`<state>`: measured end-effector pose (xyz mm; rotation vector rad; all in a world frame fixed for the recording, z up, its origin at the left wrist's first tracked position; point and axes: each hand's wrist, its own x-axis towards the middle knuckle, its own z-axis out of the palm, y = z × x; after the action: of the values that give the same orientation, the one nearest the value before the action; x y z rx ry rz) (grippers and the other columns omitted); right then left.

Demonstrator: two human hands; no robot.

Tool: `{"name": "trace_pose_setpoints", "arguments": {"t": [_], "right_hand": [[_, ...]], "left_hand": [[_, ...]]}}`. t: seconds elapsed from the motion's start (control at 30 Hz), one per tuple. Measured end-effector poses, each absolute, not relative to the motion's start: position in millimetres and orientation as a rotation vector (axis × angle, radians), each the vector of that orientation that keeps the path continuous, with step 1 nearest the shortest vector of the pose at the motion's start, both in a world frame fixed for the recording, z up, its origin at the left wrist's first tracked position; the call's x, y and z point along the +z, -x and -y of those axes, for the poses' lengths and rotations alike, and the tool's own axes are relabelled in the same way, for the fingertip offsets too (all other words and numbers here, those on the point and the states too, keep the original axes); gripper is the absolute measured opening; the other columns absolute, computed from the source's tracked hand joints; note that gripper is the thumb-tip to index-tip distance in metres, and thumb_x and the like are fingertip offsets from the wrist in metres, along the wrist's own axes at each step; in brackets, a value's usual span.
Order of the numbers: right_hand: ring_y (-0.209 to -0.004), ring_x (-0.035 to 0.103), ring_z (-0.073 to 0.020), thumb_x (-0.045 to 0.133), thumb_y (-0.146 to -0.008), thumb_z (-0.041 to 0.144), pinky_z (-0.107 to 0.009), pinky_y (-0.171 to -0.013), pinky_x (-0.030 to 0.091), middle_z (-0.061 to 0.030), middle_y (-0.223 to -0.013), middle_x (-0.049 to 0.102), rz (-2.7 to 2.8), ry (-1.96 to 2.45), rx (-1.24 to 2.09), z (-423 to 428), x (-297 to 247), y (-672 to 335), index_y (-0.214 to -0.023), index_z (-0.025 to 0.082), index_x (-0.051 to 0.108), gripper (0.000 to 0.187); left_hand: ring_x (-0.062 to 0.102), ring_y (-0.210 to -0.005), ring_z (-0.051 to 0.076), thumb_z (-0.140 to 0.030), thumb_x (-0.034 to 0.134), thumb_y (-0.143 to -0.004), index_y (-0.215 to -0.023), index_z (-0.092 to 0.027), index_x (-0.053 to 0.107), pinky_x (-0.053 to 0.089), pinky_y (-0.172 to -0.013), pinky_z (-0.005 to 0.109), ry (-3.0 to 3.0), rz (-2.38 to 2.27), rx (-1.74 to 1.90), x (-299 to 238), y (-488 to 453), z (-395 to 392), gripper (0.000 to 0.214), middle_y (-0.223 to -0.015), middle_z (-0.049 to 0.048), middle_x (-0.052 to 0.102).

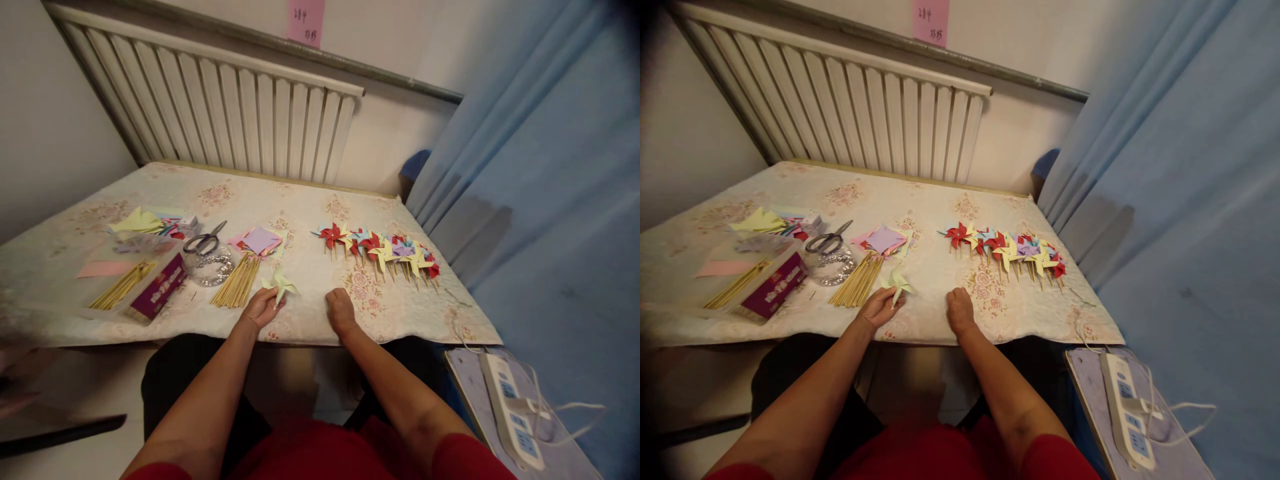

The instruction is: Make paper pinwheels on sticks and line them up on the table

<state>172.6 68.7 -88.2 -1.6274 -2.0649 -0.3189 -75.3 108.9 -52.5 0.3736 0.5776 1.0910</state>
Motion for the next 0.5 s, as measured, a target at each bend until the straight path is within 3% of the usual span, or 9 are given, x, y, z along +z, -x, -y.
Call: {"name": "trace_pose_setpoints", "arguments": {"t": [0.5], "right_hand": [[-0.083, 0.043, -0.0225, 0.045, -0.081, -0.001, -0.034, -0.076, 0.037, -0.007, -0.08, 0.053, 1.988, 1.617, -0.228, -68.1, -85.5, -171.4, -0.076, 0.021, 0.058, 0.026]], "left_hand": [[0.056, -0.059, 0.01, -0.006, 0.071, -0.068, -0.069, -0.009, 0.061, 0.044, -0.052, 0.022, -0.383, -0.575, 1.082, -52.8, 75.0, -108.9, 0.01, -0.063, 0.0034, 0.061]]}}
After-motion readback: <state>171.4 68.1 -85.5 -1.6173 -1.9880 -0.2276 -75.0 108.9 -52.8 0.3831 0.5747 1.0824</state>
